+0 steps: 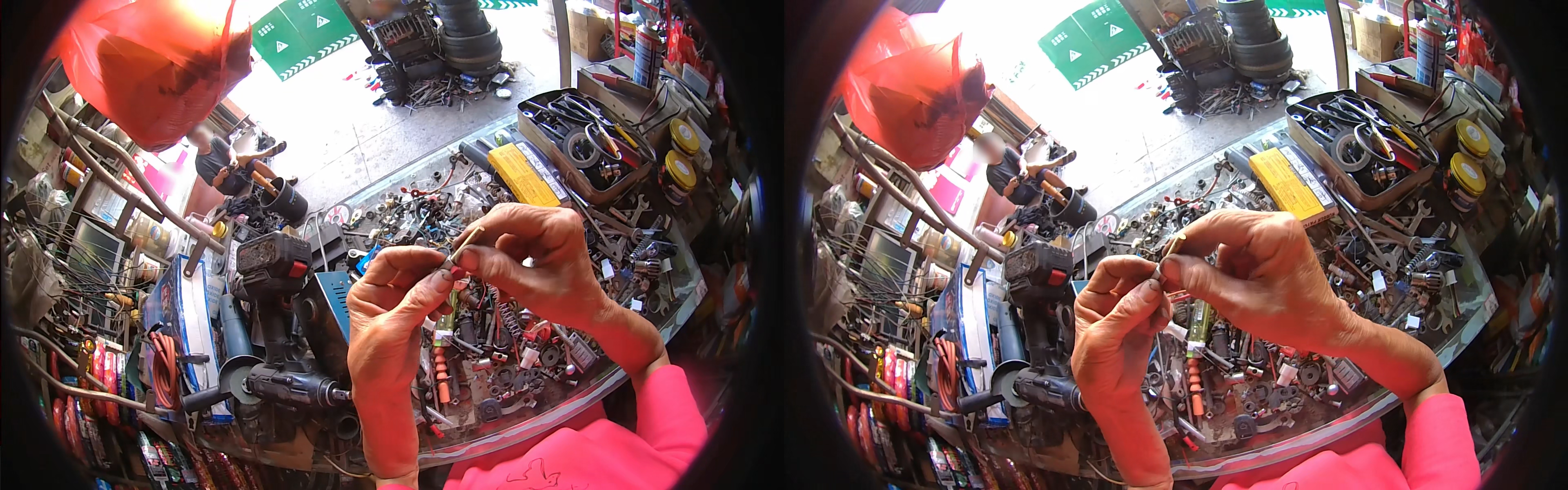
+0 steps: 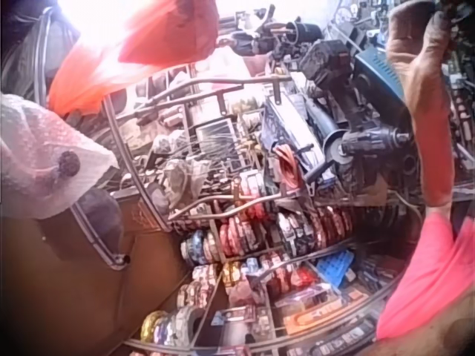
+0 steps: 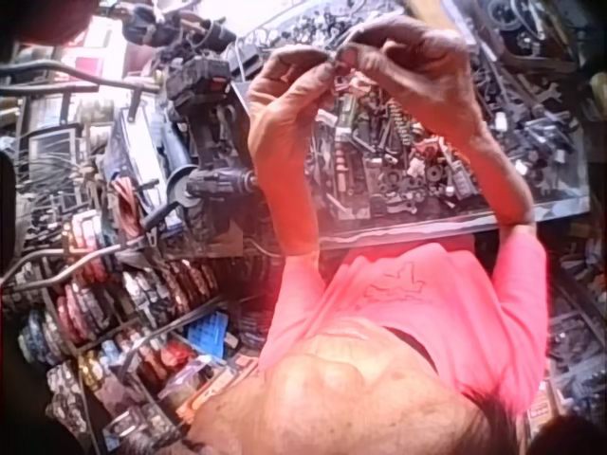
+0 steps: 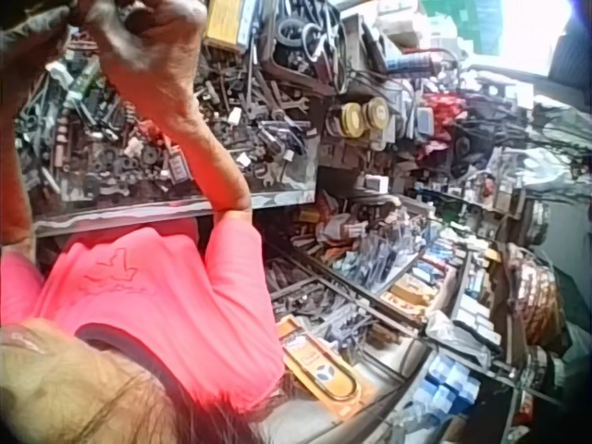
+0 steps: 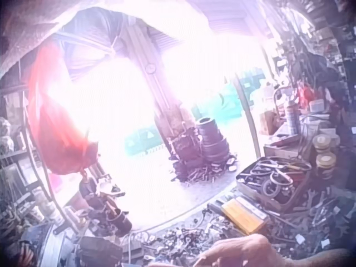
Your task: The person handles small electronic components and wires on a cluttered workbench, stripping wire ends, twisting wires, and using pliers to manipulate connectors. The person repeatedly picks up and sets down small parts while working on the wiring.
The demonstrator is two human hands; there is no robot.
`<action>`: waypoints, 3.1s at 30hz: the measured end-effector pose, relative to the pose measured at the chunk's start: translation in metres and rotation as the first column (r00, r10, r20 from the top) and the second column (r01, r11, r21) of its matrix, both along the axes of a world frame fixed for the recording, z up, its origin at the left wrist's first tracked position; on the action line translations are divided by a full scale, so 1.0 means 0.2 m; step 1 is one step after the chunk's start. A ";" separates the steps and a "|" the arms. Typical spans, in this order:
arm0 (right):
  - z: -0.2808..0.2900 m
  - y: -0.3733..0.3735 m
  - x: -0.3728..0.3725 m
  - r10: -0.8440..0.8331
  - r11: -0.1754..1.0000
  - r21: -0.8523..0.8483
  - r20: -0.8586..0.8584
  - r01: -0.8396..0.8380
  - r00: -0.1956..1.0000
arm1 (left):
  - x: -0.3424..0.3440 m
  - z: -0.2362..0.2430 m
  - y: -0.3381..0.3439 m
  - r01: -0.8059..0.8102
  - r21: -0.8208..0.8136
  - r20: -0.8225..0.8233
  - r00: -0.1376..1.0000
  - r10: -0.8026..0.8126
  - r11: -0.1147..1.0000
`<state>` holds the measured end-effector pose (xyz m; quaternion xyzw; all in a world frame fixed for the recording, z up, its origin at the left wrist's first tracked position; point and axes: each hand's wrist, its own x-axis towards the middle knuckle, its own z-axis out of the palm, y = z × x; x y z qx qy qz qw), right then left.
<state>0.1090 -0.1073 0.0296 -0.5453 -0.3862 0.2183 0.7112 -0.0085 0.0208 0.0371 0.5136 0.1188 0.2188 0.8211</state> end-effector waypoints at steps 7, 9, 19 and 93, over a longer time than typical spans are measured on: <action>0.06 -0.01 0.03 -0.125 0.984 0.100 -0.208 0.148 0.970 | 0.02 -0.01 0.00 -0.037 0.010 -0.007 0.999 0.037 0.999; 0.10 -0.03 0.04 -0.149 0.979 0.096 -0.257 0.179 0.955 | 0.00 -0.01 0.02 -0.061 -0.031 0.008 0.998 0.062 0.998; 0.05 -0.04 0.05 -0.076 0.997 0.024 0.377 0.072 0.923 | 0.02 -0.02 0.03 0.002 -0.111 0.015 1.000 -0.001 0.994; 0.01 -0.03 0.09 0.041 0.980 -0.186 0.521 0.067 0.852 | 0.01 -0.01 -0.03 -0.124 0.116 -0.004 0.992 0.125 0.986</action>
